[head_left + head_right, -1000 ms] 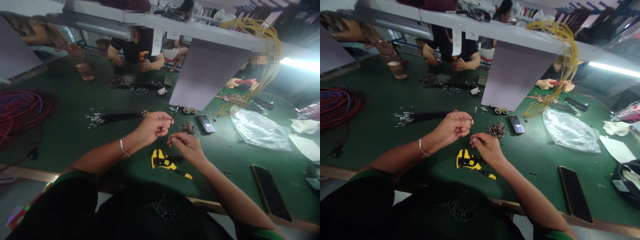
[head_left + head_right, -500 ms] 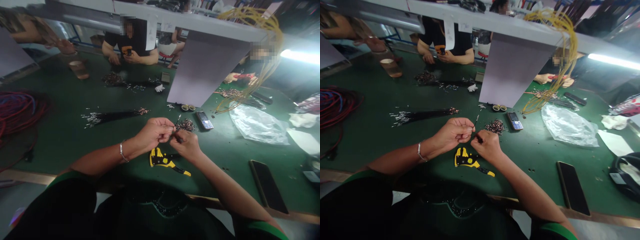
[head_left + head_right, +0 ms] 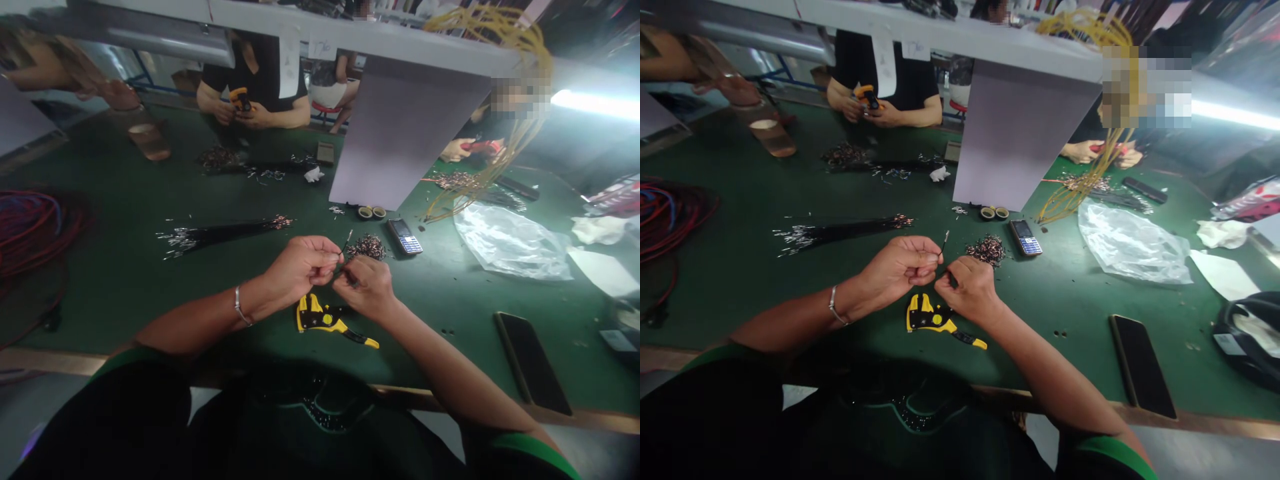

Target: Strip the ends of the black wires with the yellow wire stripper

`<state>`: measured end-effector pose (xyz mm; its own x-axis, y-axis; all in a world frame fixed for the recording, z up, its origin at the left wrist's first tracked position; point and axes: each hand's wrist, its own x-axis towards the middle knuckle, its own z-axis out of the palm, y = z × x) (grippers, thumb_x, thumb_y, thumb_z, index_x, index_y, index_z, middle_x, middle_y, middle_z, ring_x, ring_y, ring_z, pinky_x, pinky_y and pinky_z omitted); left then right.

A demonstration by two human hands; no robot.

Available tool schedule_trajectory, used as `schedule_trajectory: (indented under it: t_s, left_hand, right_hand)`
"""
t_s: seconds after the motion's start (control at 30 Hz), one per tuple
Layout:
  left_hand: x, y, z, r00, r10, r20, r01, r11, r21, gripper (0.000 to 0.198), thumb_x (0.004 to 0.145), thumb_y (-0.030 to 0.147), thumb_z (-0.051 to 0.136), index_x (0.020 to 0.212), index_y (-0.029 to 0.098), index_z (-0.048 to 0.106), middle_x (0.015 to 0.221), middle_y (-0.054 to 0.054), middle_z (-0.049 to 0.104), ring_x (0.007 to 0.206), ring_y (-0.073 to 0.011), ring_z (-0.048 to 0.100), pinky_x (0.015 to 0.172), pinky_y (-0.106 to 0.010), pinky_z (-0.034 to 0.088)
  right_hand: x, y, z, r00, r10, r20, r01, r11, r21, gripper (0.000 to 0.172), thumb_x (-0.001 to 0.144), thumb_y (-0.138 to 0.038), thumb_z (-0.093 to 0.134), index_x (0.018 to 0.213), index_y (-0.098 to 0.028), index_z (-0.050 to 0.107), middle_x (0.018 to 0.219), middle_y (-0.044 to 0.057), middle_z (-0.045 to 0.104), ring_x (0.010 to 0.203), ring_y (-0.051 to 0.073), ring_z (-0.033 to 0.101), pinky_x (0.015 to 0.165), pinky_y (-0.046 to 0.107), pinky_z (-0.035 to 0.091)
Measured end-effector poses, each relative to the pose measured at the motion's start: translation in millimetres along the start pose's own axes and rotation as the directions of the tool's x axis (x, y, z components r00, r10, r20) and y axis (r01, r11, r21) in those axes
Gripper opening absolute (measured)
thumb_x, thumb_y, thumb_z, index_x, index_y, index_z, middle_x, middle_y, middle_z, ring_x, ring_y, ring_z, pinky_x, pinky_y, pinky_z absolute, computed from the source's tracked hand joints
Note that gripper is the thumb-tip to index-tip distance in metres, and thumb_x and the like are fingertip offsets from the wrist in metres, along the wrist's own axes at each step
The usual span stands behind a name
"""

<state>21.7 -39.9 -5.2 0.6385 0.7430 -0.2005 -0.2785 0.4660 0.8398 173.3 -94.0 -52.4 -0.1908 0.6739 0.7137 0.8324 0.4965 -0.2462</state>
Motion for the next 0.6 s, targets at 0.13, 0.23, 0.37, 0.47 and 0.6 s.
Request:
schedule_trajectory:
  t_s: [0.13,0.23,0.37,0.47,0.6]
  left_hand:
    - [-0.7,0.1,0.1,1.0,-0.007,0.003,0.007,1.0,0.01,0.01,0.066,0.001,0.061,0.064,0.01,0.063,0.058,-0.002,0.058,0.04,-0.003,0.04,0.041,-0.021,0.019]
    - [-1.1,-0.2,0.6,1.0,-0.009,0.003,0.009,1.0,0.016,0.01,0.066,0.001,0.061,0.064,0.01,0.063,0.058,-0.002,0.057,0.04,-0.0032,0.04,0.041,-0.021,0.02]
    - [-1.5,-0.4,2.4,1.0,-0.008,-0.013,0.008,1.0,0.014,0.012,0.064,0.0,0.059,0.063,0.011,0.064,0.059,-0.002,0.058,0.04,-0.0029,0.039,0.041,-0.021,0.019]
    - [-1.1,-0.7,3.1,1.0,-0.011,-0.024,0.012,1.0,0.016,0.012,0.064,-0.001,0.058,0.063,0.01,0.064,0.057,-0.002,0.058,0.039,-0.0027,0.039,0.041,-0.021,0.018]
    - [-0.9,-2.4,2.3,1.0,-0.014,-0.024,0.015,1.0,0.023,0.013,0.066,-0.001,0.058,0.063,0.011,0.064,0.057,-0.002,0.057,0.039,-0.0029,0.039,0.041,-0.021,0.019]
  right_hand:
    - [-2.1,0.7,0.8,0.997,0.059,0.044,-0.06,0.998,0.004,0.021,0.074,-0.014,0.049,0.056,-0.023,0.043,0.051,-0.001,0.046,0.05,0.015,0.045,0.052,0.029,0.039]
    - [-3.6,1.6,1.9,0.997,0.067,0.035,-0.067,0.998,0.012,0.021,0.073,-0.014,0.049,0.056,-0.023,0.042,0.051,-0.001,0.046,0.05,0.015,0.045,0.052,0.029,0.039]
    - [-4.0,2.5,0.7,0.999,0.033,0.01,-0.033,0.999,-0.036,0.023,0.074,-0.013,0.048,0.056,-0.023,0.04,0.051,-0.001,0.046,0.049,0.014,0.045,0.05,0.028,0.037]
    - [-4.0,1.1,-0.1,1.0,0.002,-0.006,-0.003,0.997,-0.071,0.024,0.074,-0.012,0.048,0.056,-0.024,0.038,0.05,-0.001,0.046,0.049,0.014,0.045,0.05,0.028,0.036]
    - [-4.4,-1.8,3.2,1.0,0.015,0.013,-0.014,0.996,-0.088,0.023,0.074,-0.013,0.047,0.055,-0.024,0.039,0.05,-0.001,0.047,0.049,0.014,0.045,0.05,0.028,0.036]
